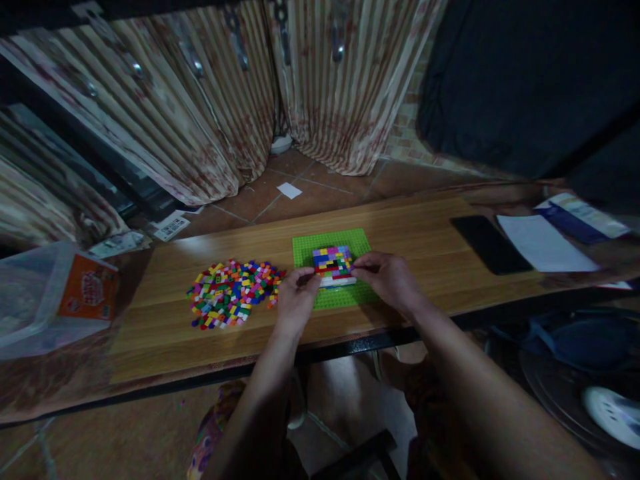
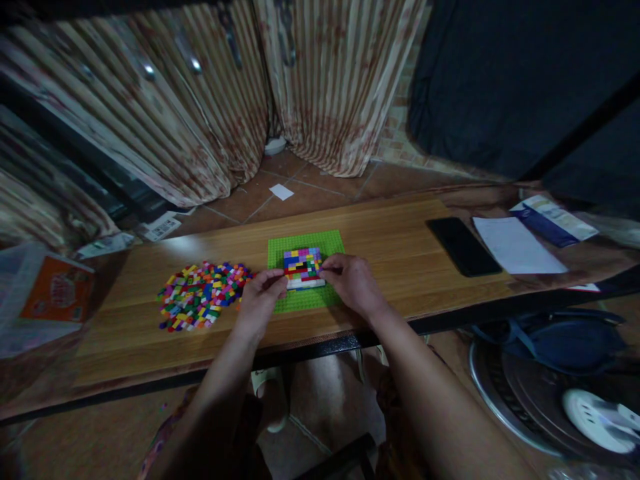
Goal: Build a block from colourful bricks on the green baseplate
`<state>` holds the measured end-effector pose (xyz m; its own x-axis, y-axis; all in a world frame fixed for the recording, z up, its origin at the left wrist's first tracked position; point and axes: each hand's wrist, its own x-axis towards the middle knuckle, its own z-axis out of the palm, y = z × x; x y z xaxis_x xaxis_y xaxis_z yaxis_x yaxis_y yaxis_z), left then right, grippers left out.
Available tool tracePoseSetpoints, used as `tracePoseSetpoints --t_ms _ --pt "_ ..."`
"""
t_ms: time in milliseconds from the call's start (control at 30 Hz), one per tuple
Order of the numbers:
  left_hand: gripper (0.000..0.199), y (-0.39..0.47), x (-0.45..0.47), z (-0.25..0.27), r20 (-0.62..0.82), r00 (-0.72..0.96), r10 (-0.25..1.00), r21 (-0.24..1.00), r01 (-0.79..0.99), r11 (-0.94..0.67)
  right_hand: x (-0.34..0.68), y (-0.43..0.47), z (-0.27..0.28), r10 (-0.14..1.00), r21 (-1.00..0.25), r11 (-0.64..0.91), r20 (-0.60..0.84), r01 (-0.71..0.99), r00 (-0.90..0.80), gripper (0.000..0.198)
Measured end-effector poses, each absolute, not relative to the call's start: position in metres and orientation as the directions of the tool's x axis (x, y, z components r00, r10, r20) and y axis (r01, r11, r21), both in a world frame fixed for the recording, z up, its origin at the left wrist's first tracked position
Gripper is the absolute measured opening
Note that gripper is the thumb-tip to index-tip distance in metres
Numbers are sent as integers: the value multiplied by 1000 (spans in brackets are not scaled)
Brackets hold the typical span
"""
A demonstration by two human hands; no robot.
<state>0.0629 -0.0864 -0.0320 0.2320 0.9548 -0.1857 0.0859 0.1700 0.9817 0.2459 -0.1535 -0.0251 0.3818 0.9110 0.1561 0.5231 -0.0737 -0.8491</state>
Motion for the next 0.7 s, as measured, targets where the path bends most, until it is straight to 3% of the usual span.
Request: tracePoseSetpoints --t_ms 300,700 --pt "22 -90 61 -30 -229 250 941 973 38 226 248 -148 -32 868 -874 -185 68 448 491 35" --pt "24 -91 63 -35 -203 253 946 979 46 198 237 -141 -41 848 -867 -243 28 434 530 34"
